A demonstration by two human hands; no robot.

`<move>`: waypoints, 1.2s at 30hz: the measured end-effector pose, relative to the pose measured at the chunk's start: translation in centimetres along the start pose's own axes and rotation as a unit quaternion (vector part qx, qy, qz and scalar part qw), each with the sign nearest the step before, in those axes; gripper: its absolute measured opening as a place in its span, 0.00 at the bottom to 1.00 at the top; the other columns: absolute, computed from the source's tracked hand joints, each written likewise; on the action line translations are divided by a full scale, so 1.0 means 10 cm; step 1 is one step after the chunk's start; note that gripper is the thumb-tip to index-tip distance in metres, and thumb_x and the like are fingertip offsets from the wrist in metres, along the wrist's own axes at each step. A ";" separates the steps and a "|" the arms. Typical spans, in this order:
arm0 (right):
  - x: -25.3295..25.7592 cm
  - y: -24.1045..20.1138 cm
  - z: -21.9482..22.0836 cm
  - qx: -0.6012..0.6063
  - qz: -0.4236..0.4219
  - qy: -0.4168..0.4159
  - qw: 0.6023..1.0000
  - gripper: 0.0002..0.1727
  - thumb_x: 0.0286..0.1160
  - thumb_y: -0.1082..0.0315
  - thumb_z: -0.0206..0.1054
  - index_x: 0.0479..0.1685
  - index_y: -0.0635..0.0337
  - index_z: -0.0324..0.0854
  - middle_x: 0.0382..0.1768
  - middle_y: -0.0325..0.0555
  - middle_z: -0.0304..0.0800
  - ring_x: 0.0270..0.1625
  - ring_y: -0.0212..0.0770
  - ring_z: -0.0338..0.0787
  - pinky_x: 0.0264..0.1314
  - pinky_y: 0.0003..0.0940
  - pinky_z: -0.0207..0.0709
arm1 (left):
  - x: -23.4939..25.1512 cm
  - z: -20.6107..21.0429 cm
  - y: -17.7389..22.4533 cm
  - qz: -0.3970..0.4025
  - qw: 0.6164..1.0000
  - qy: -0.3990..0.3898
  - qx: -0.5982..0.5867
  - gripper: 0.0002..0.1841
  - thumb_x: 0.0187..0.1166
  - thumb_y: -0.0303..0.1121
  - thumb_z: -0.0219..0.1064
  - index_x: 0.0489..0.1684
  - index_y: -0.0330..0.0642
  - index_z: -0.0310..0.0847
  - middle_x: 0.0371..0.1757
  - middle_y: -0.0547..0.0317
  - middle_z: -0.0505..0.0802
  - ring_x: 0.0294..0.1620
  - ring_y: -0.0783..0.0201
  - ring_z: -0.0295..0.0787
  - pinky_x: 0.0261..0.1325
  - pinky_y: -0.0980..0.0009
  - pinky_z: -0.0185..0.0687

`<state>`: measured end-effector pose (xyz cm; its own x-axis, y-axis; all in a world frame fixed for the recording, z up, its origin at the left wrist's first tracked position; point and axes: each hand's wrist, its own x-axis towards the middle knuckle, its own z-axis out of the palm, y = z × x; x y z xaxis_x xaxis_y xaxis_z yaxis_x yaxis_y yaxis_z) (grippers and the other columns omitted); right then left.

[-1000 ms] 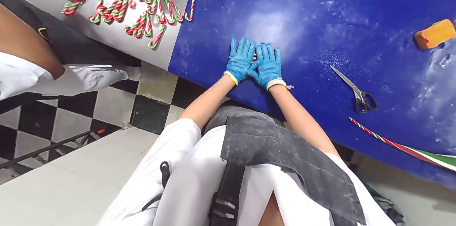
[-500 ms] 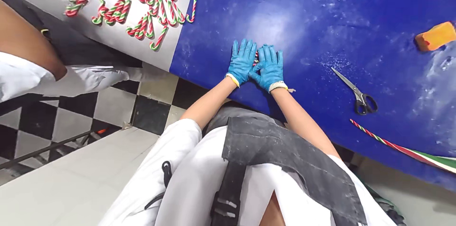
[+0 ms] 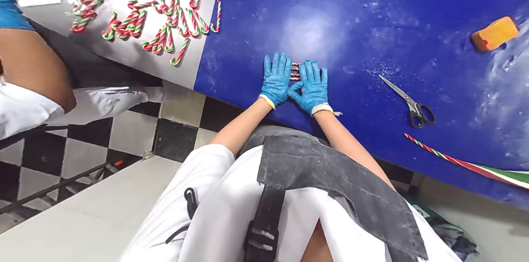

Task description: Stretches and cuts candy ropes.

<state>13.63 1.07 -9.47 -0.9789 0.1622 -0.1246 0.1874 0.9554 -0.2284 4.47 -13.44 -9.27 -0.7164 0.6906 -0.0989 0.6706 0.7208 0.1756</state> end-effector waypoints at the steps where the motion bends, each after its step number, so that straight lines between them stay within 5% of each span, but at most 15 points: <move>1: 0.15 0.03 -0.05 -0.001 0.000 0.002 1.000 0.65 0.64 0.13 0.44 0.98 0.52 0.45 0.97 0.50 0.43 0.99 0.55 0.37 0.93 0.75 0.21 | 0.14 -0.03 -0.03 -0.001 1.000 0.000 0.006 0.55 0.77 0.70 0.53 0.96 0.36 0.43 0.96 0.40 0.52 0.97 0.37 0.37 0.91 0.27 0.22; 4: 0.45 0.14 -0.18 0.012 -0.003 0.025 1.000 0.66 0.63 0.15 0.51 0.97 0.54 0.48 0.97 0.50 0.46 0.98 0.56 0.40 0.93 0.74 0.26 | 0.45 -0.13 -0.11 -0.012 1.000 -0.001 0.008 0.57 0.73 0.68 0.59 0.96 0.36 0.42 0.97 0.40 0.51 0.97 0.37 0.35 0.90 0.26 0.18; 7: 0.32 0.31 -0.21 0.033 0.008 0.089 0.995 0.67 0.62 0.13 0.48 0.94 0.58 0.54 0.95 0.54 0.50 0.98 0.57 0.45 0.95 0.69 0.32 | 0.38 -0.14 -0.08 -0.013 0.997 0.075 0.009 0.58 0.73 0.79 0.46 0.95 0.37 0.49 0.95 0.39 0.56 0.97 0.37 0.42 0.90 0.24 0.23; 13: -0.92 0.67 -0.02 0.049 0.098 0.129 0.986 0.65 0.66 0.15 0.41 0.92 0.62 0.58 0.92 0.59 0.59 0.95 0.60 0.54 0.96 0.66 0.40 | -0.64 0.17 0.53 -0.008 0.999 0.025 -0.042 0.50 0.77 0.77 0.44 0.93 0.49 0.60 0.90 0.28 0.63 0.92 0.25 0.50 0.89 0.24 0.36; 16: -1.48 0.69 0.04 0.052 0.136 0.119 0.982 0.65 0.66 0.15 0.40 0.92 0.63 0.58 0.90 0.61 0.62 0.93 0.63 0.57 0.94 0.66 0.44 | -0.81 0.26 0.71 -0.054 0.998 0.034 -0.026 0.46 0.75 0.78 0.42 0.91 0.63 0.64 0.88 0.20 0.62 0.89 0.18 0.51 0.87 0.21 0.34; 19: -1.78 0.73 0.11 0.043 0.162 0.126 0.978 0.66 0.65 0.13 0.36 0.92 0.61 0.59 0.90 0.60 0.63 0.93 0.63 0.59 0.94 0.65 0.45 | -0.57 0.17 0.75 -0.095 0.995 0.005 -0.021 0.45 0.72 0.82 0.41 0.92 0.75 0.60 0.90 0.19 0.56 0.90 0.16 0.44 0.85 0.19 0.30; 25: -2.13 0.98 0.12 0.049 0.156 0.137 0.977 0.63 0.67 0.14 0.36 0.93 0.58 0.58 0.91 0.58 0.61 0.94 0.60 0.57 0.94 0.64 0.44 | 0.27 0.14 0.73 -0.141 0.990 0.028 -0.009 0.46 0.70 0.83 0.42 0.92 0.80 0.55 0.92 0.22 0.50 0.92 0.19 0.38 0.85 0.20 0.28; 28: -2.56 1.23 0.11 0.064 0.176 0.146 0.971 0.62 0.67 0.16 0.39 0.92 0.59 0.59 0.91 0.59 0.61 0.94 0.61 0.57 0.95 0.64 0.44 | 0.54 0.10 0.75 -0.176 0.984 0.019 0.000 0.45 0.72 0.82 0.41 0.93 0.79 0.52 0.92 0.21 0.48 0.92 0.19 0.38 0.85 0.20 0.30; 31: -3.25 1.48 -0.03 0.090 0.206 0.177 0.958 0.59 0.71 0.22 0.42 0.90 0.65 0.60 0.89 0.65 0.63 0.92 0.64 0.60 0.94 0.62 0.48 | 0.48 0.03 1.03 -0.195 0.981 0.025 -0.002 0.46 0.74 0.78 0.43 0.94 0.67 0.57 0.92 0.19 0.49 0.91 0.18 0.40 0.86 0.21 0.30; 34: -4.16 1.67 -0.32 0.165 0.277 0.201 0.925 0.55 0.76 0.28 0.45 0.90 0.69 0.59 0.87 0.66 0.66 0.90 0.61 0.66 0.93 0.58 0.54 | 0.00 -0.04 1.89 -0.106 0.993 0.042 -0.037 0.48 0.76 0.76 0.46 0.93 0.56 0.59 0.92 0.20 0.51 0.93 0.22 0.41 0.89 0.26 0.33; 36: -4.75 1.78 -0.56 0.243 0.321 0.256 0.879 0.48 0.80 0.38 0.52 0.88 0.71 0.61 0.83 0.64 0.73 0.87 0.56 0.73 0.91 0.53 0.61 | -0.43 -0.10 2.68 0.018 0.990 0.045 -0.135 0.46 0.78 0.72 0.51 0.92 0.51 0.62 0.92 0.26 0.56 0.94 0.32 0.47 0.92 0.38 0.46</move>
<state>63.03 11.73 -2.17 -0.5445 0.8376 0.0436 0.6053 0.4284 -0.6709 25.32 2.89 -3.15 -0.7152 0.6989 -0.0026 0.6287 0.6450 0.4344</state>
